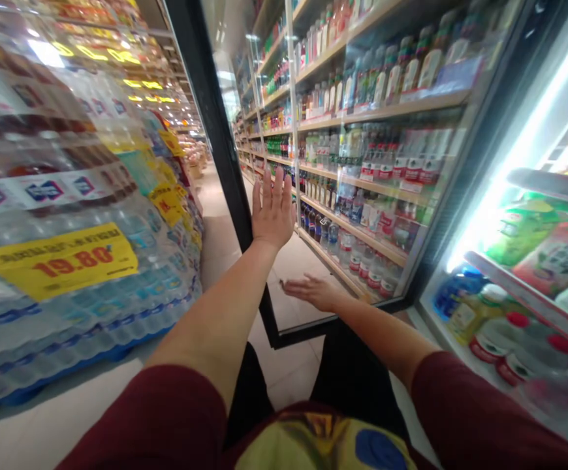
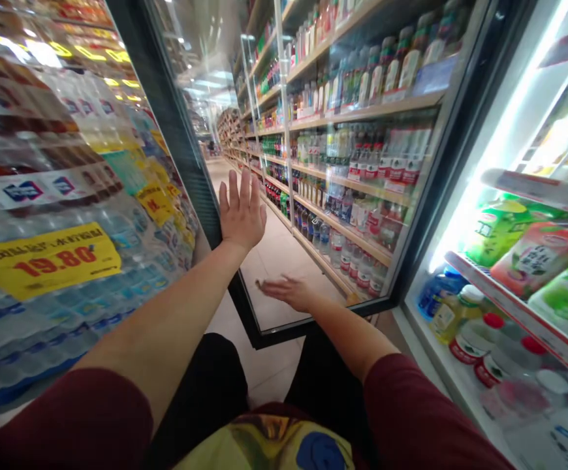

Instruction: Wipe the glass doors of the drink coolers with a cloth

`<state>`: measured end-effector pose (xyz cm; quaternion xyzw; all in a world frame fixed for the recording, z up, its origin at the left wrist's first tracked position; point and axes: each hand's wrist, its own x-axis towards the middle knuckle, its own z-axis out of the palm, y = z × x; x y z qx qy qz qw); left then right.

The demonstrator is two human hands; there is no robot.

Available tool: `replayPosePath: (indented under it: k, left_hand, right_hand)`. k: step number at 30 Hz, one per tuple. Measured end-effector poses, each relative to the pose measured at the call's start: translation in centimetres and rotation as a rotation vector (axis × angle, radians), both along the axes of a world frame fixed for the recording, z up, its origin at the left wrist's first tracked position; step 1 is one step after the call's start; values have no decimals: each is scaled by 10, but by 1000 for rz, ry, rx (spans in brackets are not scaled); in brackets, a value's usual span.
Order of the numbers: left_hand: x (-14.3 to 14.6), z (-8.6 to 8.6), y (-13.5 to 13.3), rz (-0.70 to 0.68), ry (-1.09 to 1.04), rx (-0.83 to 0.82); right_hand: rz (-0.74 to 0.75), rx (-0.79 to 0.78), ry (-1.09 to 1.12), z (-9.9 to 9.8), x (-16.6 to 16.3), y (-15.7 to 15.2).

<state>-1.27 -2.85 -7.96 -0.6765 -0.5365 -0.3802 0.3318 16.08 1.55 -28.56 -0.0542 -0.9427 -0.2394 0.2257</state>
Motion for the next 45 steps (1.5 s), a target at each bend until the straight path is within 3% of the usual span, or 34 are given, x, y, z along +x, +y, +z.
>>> replayPosePath:
  k: [3,8,10,14,17,21,25,26,30,31,35,36,39,40,44,45]
  left_hand:
    - [-2,-1,2,1,6,-3]
    - [-4,-1,6,11,15,8]
    - [-6,-1,7,7,18,4]
    - [-7,-1,9,21,32,-2]
    - [-8,-1,10,28,35,-3]
    - [-8,-1,11,19,21,-23]
    - [-9,0,12,21,12,-28]
    - [-9,1,12,22,9,-27]
    - [-10,0,15,7,-4,-19]
    - [-10,0,16,-2,-5,-16]
    - [-12,-3,19,-18,-3,8]
    - [-12,-3,19,-16,-6,16]
    - [-9,-3,16,-18,-15,20]
    - [-8,-2,15,-22,-17,16]
    - [-5,-1,10,-14,-15,4]
    - [-5,-1,9,-7,-10,5]
  right_hand:
    - [33,7,-36,-5,2,0]
    - [-119,-30,145,23,-2,15]
    - [-99,-36,153,20,-9,15]
    - [83,-19,5,-5,-19,9]
    - [7,-42,89,-3,-15,13]
    - [-295,-82,407,27,3,27]
    - [-105,-45,190,57,28,47]
    - [-128,-49,229,64,34,53]
    - [-558,-75,899,94,45,67]
    - [-586,-65,943,101,45,67]
    - [-331,-11,480,133,43,68]
    - [-344,-12,501,142,43,70]
    - [-591,-40,937,169,45,74]
    - [-631,-42,987,176,45,73]
    - [-406,6,497,191,41,65]
    - [-376,6,461,194,39,63]
